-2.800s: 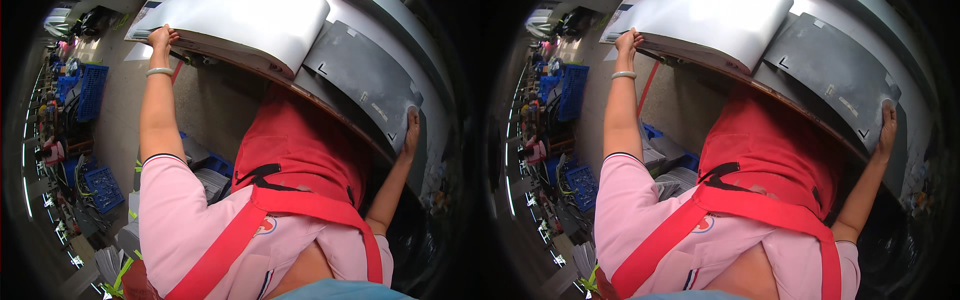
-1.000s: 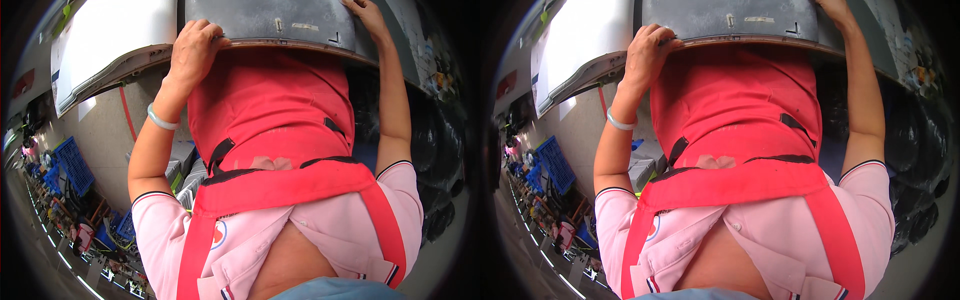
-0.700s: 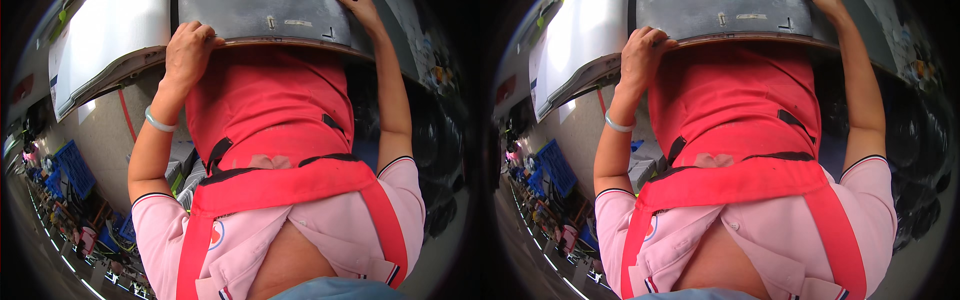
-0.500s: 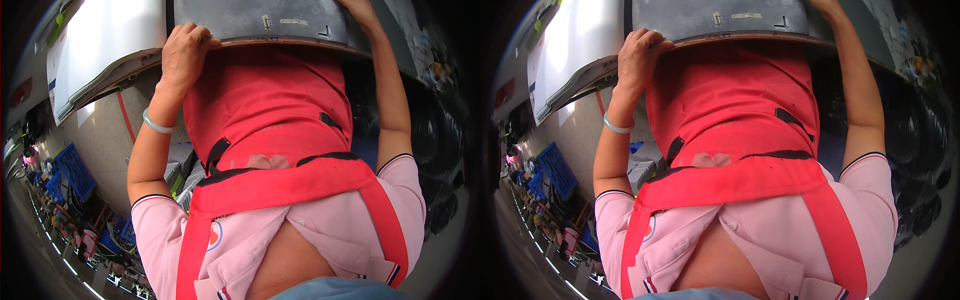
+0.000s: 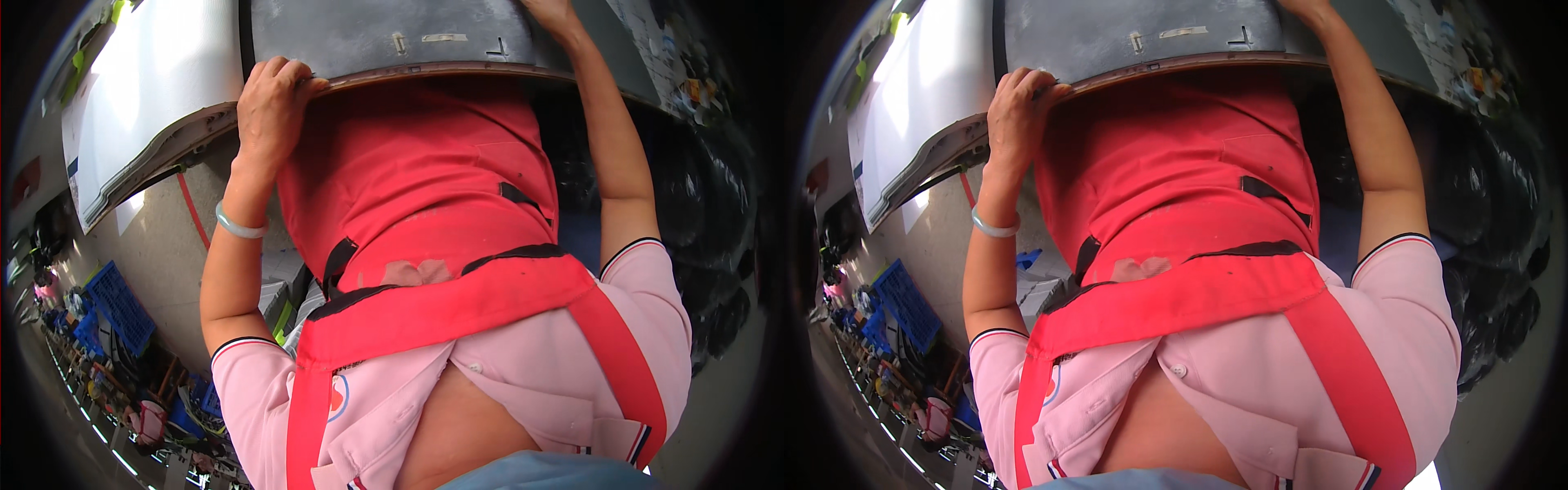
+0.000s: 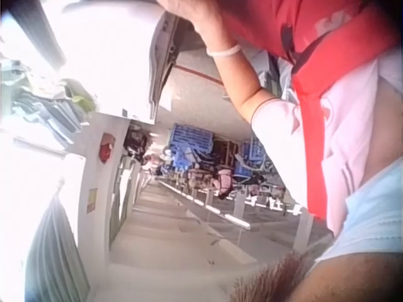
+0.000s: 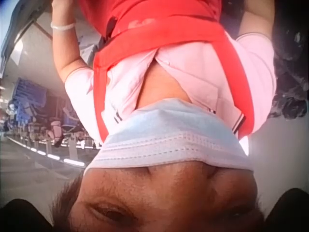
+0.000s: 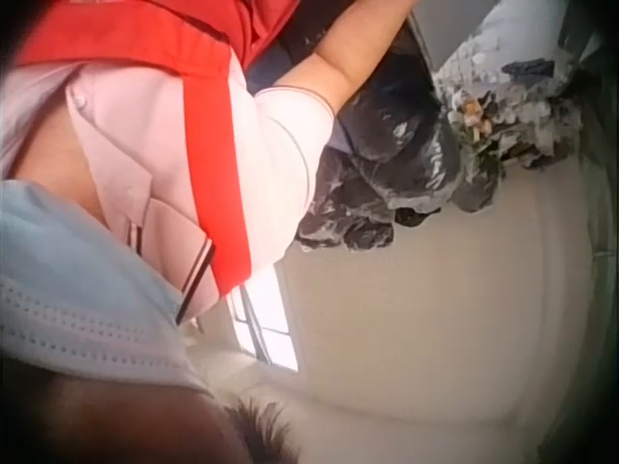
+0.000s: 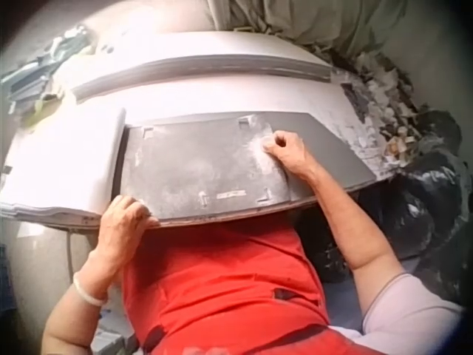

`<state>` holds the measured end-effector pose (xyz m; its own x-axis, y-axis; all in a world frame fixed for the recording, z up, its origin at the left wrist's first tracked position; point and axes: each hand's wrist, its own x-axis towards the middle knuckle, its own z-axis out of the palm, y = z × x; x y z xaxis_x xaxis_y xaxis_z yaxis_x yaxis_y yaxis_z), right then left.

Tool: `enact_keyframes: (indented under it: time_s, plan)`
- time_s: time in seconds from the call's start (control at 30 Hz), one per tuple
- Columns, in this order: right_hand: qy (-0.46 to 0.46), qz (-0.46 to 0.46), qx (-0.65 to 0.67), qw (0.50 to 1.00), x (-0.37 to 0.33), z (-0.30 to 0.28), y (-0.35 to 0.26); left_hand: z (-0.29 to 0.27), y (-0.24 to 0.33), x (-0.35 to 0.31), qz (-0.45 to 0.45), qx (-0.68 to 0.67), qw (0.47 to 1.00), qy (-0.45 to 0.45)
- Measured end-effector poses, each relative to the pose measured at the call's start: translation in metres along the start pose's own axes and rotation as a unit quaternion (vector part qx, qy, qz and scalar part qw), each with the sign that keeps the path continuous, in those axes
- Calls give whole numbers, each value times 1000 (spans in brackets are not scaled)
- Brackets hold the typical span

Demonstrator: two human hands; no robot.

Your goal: The recorder is wiping down flat grey panels using a small white sponge or cloth on a workbench.

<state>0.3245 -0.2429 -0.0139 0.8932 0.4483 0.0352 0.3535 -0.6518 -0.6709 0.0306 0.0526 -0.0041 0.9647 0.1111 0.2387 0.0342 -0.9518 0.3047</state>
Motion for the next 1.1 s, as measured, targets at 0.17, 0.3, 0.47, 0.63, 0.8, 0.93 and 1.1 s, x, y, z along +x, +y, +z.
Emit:
enact_keyframes:
  time_s: [0.17,0.3,0.47,0.63,0.8,0.93,1.1]
  plan:
    - [-11,31,-279,960,38,12,78,11,24,19,18,6,1000,14]
    - [-78,-37,-6,996,9,-12,34,44,67,59,106,-100,987,72]
    - [-33,-4,33,999,12,-3,44,103,74,97,102,-87,984,120]
    - [7,-26,65,998,-25,-30,23,67,79,99,61,-25,994,-82]
    - [-117,-77,38,990,-92,-13,-33,73,71,89,76,-18,996,49]
    - [-109,-132,0,985,-103,-14,-26,76,78,94,64,-18,998,14]
    - [-97,-207,-62,972,-101,-9,-31,79,79,92,67,-16,997,28]
